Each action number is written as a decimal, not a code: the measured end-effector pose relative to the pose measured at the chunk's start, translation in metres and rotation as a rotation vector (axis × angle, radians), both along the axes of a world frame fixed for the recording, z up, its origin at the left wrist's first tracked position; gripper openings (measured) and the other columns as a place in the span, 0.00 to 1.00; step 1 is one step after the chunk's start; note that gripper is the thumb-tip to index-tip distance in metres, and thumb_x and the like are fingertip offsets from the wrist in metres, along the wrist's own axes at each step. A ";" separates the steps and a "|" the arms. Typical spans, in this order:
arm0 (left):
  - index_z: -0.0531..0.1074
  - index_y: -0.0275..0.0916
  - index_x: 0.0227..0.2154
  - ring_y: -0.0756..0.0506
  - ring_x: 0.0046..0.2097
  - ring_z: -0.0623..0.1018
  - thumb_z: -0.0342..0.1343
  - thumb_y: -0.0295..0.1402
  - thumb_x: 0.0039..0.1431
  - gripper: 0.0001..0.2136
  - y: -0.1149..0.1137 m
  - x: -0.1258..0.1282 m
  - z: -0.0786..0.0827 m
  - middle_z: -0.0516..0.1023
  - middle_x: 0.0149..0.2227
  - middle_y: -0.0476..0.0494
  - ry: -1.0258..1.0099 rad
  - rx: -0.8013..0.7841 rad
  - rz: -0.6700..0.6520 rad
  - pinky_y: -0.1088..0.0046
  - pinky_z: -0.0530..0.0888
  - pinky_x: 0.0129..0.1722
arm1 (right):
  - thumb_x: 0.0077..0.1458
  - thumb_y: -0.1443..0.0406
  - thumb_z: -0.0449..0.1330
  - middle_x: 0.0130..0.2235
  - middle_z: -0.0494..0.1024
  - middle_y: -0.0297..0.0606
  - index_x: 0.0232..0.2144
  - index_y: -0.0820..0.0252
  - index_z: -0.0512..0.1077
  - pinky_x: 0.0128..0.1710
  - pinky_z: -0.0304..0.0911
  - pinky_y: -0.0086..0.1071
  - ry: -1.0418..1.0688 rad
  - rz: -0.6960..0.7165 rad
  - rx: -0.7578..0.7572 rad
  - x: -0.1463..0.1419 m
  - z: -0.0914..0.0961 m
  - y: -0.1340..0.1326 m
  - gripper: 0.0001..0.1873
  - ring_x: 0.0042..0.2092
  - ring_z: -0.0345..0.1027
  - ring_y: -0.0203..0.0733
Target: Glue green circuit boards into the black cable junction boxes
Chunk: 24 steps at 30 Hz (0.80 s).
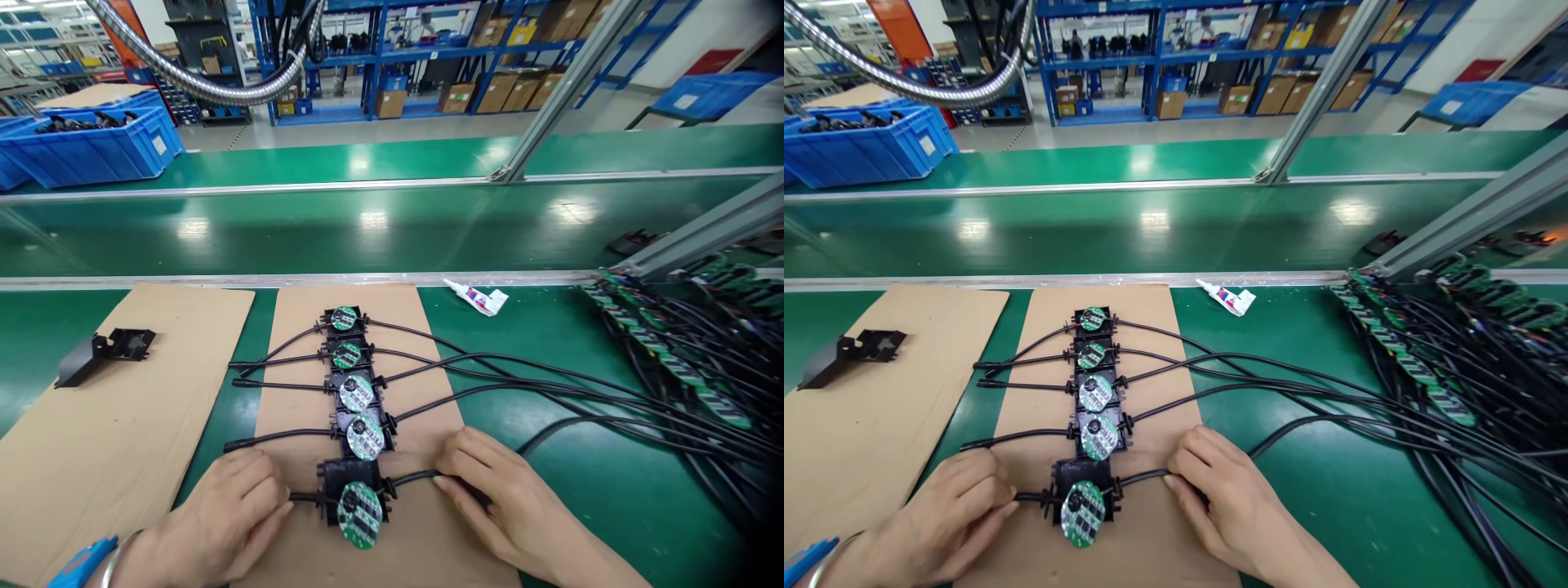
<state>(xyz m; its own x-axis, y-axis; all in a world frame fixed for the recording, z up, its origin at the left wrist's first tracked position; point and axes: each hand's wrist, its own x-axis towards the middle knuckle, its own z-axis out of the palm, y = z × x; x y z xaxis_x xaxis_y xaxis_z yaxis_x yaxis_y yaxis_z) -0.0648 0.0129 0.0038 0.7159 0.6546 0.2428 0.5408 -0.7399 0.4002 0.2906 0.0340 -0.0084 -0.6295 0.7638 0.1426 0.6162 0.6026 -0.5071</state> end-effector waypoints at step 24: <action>0.66 0.40 0.31 0.48 0.33 0.71 0.48 0.26 0.61 0.05 0.082 0.049 0.040 0.71 0.31 0.48 -0.202 -0.178 0.007 0.74 0.66 0.31 | 0.52 0.58 0.60 0.34 0.74 0.43 0.28 0.63 0.70 0.45 0.60 0.41 -0.025 -0.789 -0.091 0.082 0.035 0.212 0.12 0.40 0.67 0.45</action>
